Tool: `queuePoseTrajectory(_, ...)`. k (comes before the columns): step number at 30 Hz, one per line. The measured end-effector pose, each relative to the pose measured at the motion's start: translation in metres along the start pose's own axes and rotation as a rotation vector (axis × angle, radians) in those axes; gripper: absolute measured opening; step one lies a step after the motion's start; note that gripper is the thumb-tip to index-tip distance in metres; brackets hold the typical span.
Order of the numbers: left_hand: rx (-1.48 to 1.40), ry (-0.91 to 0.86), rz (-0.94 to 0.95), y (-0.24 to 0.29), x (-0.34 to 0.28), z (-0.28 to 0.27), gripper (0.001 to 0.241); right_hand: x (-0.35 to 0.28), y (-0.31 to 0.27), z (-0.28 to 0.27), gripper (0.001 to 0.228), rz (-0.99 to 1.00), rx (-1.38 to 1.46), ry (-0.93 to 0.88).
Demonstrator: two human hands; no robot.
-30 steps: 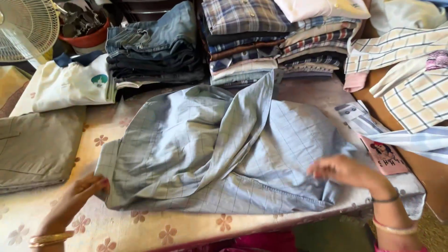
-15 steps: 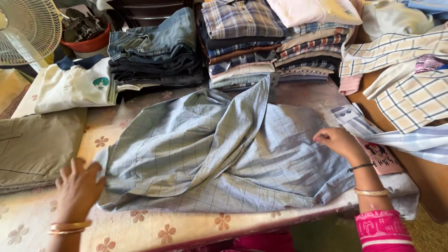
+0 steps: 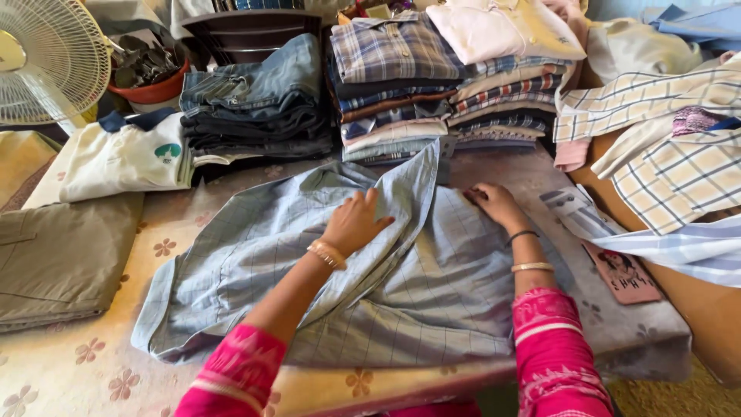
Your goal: Folding a light blue plaid button-down shirt.
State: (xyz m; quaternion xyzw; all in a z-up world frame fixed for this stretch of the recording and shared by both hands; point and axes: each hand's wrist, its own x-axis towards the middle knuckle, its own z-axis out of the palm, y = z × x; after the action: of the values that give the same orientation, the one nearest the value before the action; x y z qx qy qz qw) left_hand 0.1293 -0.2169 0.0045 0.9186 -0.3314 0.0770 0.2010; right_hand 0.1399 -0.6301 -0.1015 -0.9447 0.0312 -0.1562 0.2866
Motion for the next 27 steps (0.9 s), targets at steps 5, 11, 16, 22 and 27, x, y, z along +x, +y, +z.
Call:
queuePoseTrajectory(5, 0.015, 0.056, -0.09, -0.019, 0.071, 0.061, 0.069, -0.015, 0.006, -0.015, 0.043, -0.013, -0.092, 0.101)
queuePoseTrajectory(11, -0.119, 0.17, -0.078, -0.013, 0.086, 0.061, 0.033, -0.018, 0.002, -0.025, 0.036, -0.02, -0.12, 0.12)
queuePoseTrajectory(16, -0.355, 0.436, 0.132, 0.008, 0.056, -0.014, 0.013, -0.02, -0.01, -0.038, 0.019, -0.005, 0.297, 0.096)
queuePoseTrajectory(22, -0.558, 0.503, 0.276, -0.009, 0.004, -0.079, 0.021, -0.031, -0.043, -0.066, 0.014, -0.033, 0.666, 0.015)
queuePoseTrajectory(27, -1.648, 0.344, 0.116, -0.047, -0.06, -0.12, 0.016, -0.031, -0.035, -0.07, 0.019, -0.04, 0.848, 0.13)
